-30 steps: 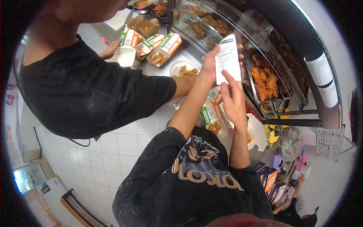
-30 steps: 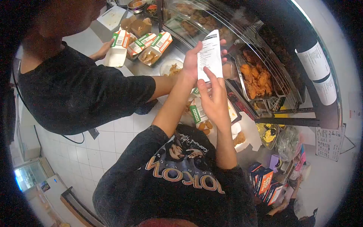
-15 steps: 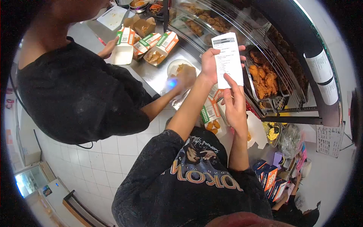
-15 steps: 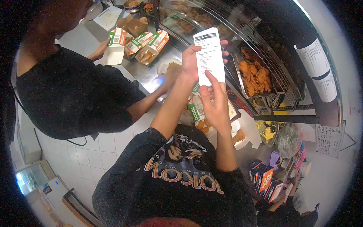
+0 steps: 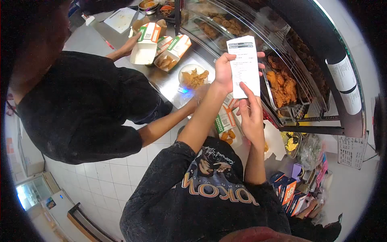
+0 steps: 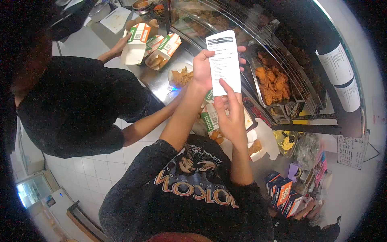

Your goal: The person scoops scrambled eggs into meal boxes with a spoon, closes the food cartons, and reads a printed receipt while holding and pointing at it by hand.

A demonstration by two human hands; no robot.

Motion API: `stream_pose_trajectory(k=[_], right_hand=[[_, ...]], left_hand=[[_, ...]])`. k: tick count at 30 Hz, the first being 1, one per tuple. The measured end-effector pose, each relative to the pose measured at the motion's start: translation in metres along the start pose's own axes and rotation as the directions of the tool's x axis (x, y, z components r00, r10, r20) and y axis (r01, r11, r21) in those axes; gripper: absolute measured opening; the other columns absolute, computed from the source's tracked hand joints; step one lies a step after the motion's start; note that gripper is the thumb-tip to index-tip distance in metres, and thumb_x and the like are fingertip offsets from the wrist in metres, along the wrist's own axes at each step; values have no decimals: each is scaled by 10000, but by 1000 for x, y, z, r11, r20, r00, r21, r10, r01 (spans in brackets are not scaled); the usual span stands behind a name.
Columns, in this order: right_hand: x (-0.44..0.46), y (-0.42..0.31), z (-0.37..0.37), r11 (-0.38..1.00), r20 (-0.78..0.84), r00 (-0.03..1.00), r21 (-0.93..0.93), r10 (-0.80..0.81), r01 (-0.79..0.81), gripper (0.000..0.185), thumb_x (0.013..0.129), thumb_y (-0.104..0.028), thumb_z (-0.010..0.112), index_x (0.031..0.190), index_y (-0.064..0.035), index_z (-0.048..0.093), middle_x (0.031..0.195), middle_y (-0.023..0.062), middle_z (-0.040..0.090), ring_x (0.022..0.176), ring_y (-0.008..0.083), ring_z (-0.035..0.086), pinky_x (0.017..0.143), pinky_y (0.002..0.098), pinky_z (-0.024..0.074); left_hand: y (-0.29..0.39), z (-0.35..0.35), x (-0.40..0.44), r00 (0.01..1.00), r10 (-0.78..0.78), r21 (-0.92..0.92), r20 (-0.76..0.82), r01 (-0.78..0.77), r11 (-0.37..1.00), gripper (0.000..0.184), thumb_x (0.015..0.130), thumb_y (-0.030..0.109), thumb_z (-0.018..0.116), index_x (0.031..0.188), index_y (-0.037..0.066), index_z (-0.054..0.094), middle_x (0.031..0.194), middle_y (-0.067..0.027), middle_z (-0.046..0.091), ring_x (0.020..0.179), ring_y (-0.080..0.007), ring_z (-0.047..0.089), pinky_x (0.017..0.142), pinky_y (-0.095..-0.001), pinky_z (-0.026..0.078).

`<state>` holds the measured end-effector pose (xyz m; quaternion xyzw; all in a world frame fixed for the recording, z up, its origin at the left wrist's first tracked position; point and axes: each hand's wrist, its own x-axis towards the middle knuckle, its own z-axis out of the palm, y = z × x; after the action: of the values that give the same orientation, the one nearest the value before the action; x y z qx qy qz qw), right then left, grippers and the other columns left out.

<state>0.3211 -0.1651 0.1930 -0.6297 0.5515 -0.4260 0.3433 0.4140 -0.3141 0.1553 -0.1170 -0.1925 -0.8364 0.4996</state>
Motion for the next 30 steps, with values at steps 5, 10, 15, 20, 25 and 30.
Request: stream_pose_trajectory(k=[5, 10, 15, 20, 25, 30], right_hand=[[-1, 1, 1, 999, -1, 1000, 39, -12, 12, 449, 994, -159, 558, 1421, -45, 483, 1160, 124, 530, 898, 142, 570, 779, 278, 477], [-5, 2, -1, 999, 20, 1000, 47, -8, 7, 470, 988, -152, 565, 1432, -32, 467, 1124, 120, 518, 900, 139, 572, 775, 271, 473], [-13, -2, -4, 996, 49, 999, 94, -14, 10, 517, 964, -159, 588, 1438, -9, 448, 1179, 140, 508, 924, 141, 585, 782, 269, 477], [-21, -11, -8, 976, 102, 995, 216, -9, -14, 575, 934, -154, 606, 1448, 22, 420, 1256, 172, 490, 921, 153, 608, 787, 271, 488], [-27, -11, -13, 984, 86, 994, 169, -65, 50, 608, 906, -94, 636, 1459, 18, 410, 1186, 174, 523, 915, 161, 614, 776, 273, 492], [-32, -10, -17, 970, 73, 992, 229, -105, 86, 626, 885, -51, 650, 1461, 10, 413, 1104, 158, 560, 910, 156, 616, 783, 276, 488]], left_hand=[[1, 4, -3, 1000, -11, -51, 22, 13, 999, 753, 898, 496, 335, 1442, -23, 386, 1419, -280, 470, 1074, -433, 615, 901, -542, 535], [0, 11, -7, 1000, -7, -56, 15, 8, 998, 971, 898, 792, 185, 1461, 28, 392, 1422, -285, 461, 1061, -432, 620, 892, -557, 532], [0, 31, -13, 997, -3, 11, -74, 4, 1000, 939, 913, 786, 160, 1419, 37, 415, 1274, -281, 558, 934, -394, 656, 802, -520, 565], [2, 44, -20, 996, -22, 70, -86, 28, 997, 977, 895, 810, 158, 1427, 24, 393, 1284, -263, 557, 947, -366, 668, 811, -529, 571], [2, 62, -22, 994, -23, 174, -105, 41, 984, 996, 890, 817, 134, 1419, 13, 389, 1232, -265, 572, 892, -355, 669, 783, -511, 575], [-4, 61, -22, 993, -57, 170, -103, 74, 983, 994, 891, 817, 139, 1402, 7, 407, 1207, -267, 580, 876, -368, 661, 748, -501, 570]])
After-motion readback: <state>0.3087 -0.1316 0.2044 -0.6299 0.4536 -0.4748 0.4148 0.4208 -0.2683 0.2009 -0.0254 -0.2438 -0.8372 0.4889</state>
